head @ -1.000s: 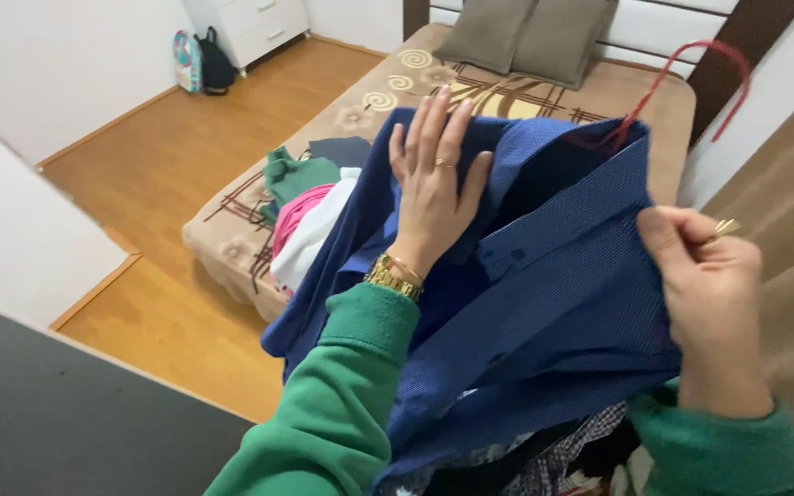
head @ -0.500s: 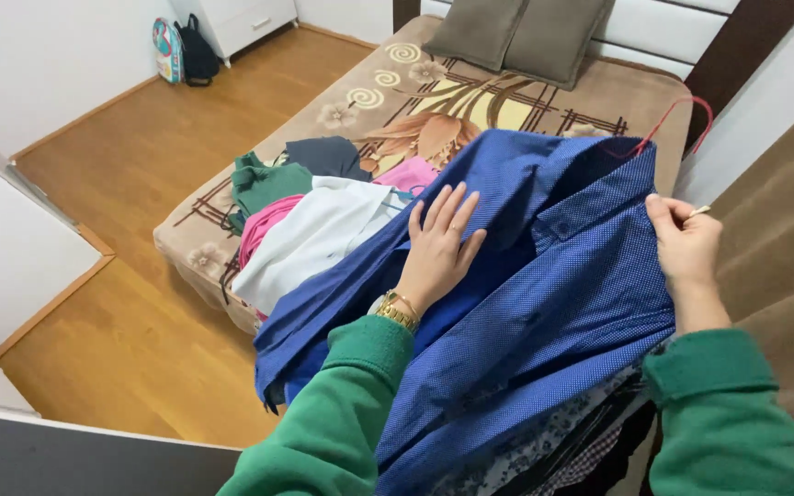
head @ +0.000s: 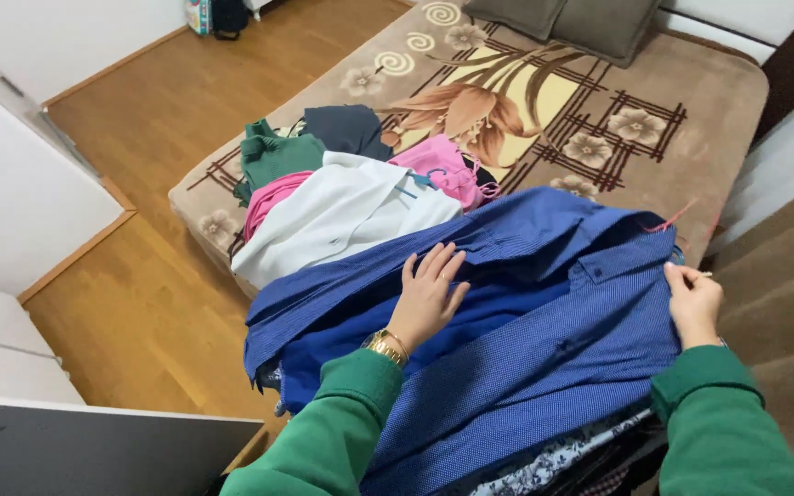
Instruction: The person repeatedly removes shirts and tops from hangers in a wardrobe and places them on a bed. The person handles each garment one at a time, taking it off the hanger and laying it on the growing pile on the bed.
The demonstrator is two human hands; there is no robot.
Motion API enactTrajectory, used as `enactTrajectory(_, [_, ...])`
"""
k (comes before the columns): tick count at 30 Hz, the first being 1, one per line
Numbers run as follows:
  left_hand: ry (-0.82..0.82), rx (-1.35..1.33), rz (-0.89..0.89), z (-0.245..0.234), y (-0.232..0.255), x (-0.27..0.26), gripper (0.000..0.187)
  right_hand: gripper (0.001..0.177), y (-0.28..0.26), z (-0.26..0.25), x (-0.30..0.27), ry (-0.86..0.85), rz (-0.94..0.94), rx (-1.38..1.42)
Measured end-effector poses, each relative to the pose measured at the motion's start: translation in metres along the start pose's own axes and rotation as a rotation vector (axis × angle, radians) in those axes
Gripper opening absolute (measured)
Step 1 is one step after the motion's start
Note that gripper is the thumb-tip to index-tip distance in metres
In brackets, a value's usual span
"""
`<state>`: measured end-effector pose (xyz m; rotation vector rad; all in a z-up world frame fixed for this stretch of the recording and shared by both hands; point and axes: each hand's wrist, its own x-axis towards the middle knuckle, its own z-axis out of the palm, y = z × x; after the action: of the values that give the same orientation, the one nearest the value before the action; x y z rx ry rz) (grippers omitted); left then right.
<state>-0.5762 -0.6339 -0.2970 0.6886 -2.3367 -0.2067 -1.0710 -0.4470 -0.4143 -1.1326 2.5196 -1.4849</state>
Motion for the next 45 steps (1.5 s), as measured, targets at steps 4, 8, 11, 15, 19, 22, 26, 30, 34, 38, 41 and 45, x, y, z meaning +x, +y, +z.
enactTrajectory(4, [-0.062, -0.002, -0.064, 0.010, -0.005, -0.011, 0.050, 0.031, 0.023, 0.013, -0.006, -0.026, 0.146, -0.159])
enactTrajectory(8, [-0.086, 0.004, -0.103, 0.002, -0.007, -0.011, 0.049, 0.036, 0.001, 0.021, -0.015, -0.072, 0.293, -0.318])
enactTrajectory(11, [-0.095, -0.011, -0.111, -0.006, -0.007, -0.013, 0.049, 0.036, -0.010, 0.028, -0.014, -0.106, 0.371, -0.441])
enactTrajectory(15, [-0.034, -0.007, -0.100, -0.020, -0.005, -0.014, 0.047, 0.027, -0.052, 0.038, -0.014, 0.122, 0.153, -0.488])
enactTrajectory(19, [0.018, 0.006, -0.105, -0.049, 0.001, -0.021, 0.043, 0.012, -0.135, 0.055, -0.017, 0.257, -0.258, -0.401])
enactTrajectory(22, [0.030, 0.011, -0.130, -0.080, 0.001, -0.033, 0.040, 0.010, -0.217, 0.073, -0.033, 0.212, -0.403, -0.257])
enactTrajectory(26, [0.121, 0.065, -0.197, -0.139, -0.003, -0.056, 0.034, 0.009, -0.317, 0.099, -0.062, 0.109, -0.519, -0.064])
enactTrajectory(30, [0.301, 0.134, -0.258, -0.206, -0.003, -0.093, 0.018, 0.009, -0.412, 0.111, -0.106, -0.026, -0.602, 0.190])
enactTrajectory(34, [0.441, 0.255, -0.313, -0.271, 0.000, -0.147, 0.018, 0.009, -0.472, 0.128, -0.151, -0.108, -0.694, 0.353])
enactTrajectory(38, [0.632, 0.429, -0.389, -0.331, 0.015, -0.211, 0.026, 0.007, -0.525, 0.145, -0.197, -0.177, -0.763, 0.523])
enactTrajectory(41, [0.717, 0.499, -0.494, -0.384, 0.051, -0.251, 0.020, 0.008, -0.569, 0.152, -0.243, -0.275, -0.846, 0.629])
enactTrajectory(45, [0.830, 0.661, -0.596, -0.437, 0.094, -0.306, 0.019, 0.013, -0.627, 0.162, -0.307, -0.481, -0.879, 0.796])
